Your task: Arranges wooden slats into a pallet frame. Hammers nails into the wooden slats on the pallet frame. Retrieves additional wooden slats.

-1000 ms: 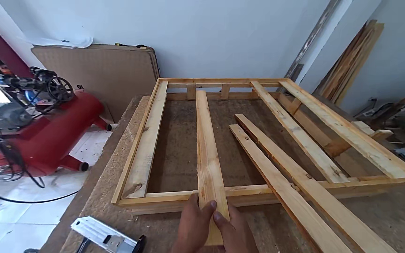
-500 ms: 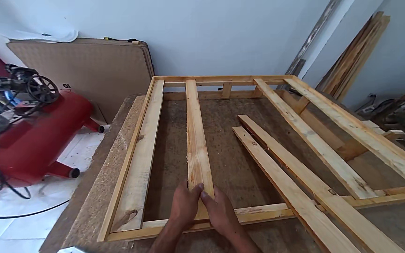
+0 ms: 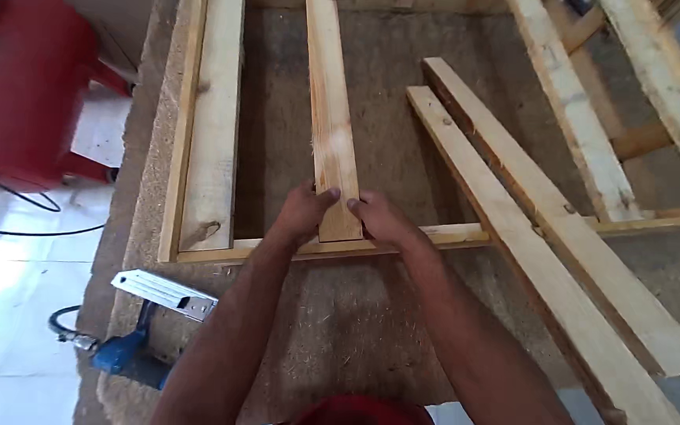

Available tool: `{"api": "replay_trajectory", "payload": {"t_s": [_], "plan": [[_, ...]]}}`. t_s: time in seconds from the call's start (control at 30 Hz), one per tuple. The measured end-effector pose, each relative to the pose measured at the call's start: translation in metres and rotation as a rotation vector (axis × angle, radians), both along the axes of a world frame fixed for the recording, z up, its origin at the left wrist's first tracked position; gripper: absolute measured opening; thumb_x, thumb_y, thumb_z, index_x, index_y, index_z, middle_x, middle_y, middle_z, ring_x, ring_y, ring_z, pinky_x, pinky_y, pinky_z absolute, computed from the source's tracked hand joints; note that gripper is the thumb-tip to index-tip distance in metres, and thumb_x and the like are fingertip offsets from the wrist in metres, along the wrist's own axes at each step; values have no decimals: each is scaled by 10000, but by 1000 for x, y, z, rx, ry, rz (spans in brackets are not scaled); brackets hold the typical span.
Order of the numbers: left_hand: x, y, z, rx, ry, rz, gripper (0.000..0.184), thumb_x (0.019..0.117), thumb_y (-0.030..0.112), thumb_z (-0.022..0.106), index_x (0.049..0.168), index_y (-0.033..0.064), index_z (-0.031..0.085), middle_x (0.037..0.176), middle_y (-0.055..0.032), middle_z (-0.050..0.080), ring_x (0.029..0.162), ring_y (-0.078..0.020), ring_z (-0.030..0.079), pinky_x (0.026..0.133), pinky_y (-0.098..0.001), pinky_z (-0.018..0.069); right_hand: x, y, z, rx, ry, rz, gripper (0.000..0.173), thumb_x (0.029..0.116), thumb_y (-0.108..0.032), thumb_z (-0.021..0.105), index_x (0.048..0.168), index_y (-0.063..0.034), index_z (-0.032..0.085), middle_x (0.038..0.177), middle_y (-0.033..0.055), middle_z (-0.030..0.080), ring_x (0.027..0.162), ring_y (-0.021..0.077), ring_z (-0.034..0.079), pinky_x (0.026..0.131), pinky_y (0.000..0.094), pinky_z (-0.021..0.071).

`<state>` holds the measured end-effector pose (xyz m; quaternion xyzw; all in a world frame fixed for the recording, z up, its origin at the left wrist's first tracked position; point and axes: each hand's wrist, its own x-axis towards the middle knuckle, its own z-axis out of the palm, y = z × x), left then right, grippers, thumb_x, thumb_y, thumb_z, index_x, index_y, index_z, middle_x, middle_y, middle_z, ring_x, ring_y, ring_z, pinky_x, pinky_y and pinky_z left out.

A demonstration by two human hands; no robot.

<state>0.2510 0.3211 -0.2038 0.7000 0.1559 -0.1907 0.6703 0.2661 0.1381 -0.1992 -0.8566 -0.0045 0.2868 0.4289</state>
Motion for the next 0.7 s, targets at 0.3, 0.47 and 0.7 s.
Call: {"api": "replay_trajectory", "payload": {"t_s": [0.3, 0.47, 0.7], "plan": [[1, 0, -5, -2, -24, 78, 400, 986, 263, 699, 1293, 26, 603, 1067, -164, 739, 909, -282, 754, 793, -472, 650, -4, 3, 1, 57, -49, -18, 367, 1075, -398, 498, 1089, -93, 701, 963, 101, 724, 912, 234, 715, 811, 505, 590], [1, 1, -4, 1, -23, 45, 410, 983, 238, 706, 1311, 22, 589, 1065, -170, 740, 908, -285, 756, 801, -470, 649, -2, 0, 1, 26, -56, 46, 385, 1076, -407, 498, 1109, -74, 690, 982, 119, 719, 932, 251, 712, 833, 516, 581], [-4, 1, -3, -16, -34, 38, 427, 981, 263, 710, 1320, 36, 586, 1069, -172, 740, 908, -294, 756, 794, -477, 651, -9, 2, 3, -8, -94, 16, 380, 1064, -411, 516, 1042, -66, 676, 910, 121, 700, 859, 263, 703, 765, 519, 580]]}}
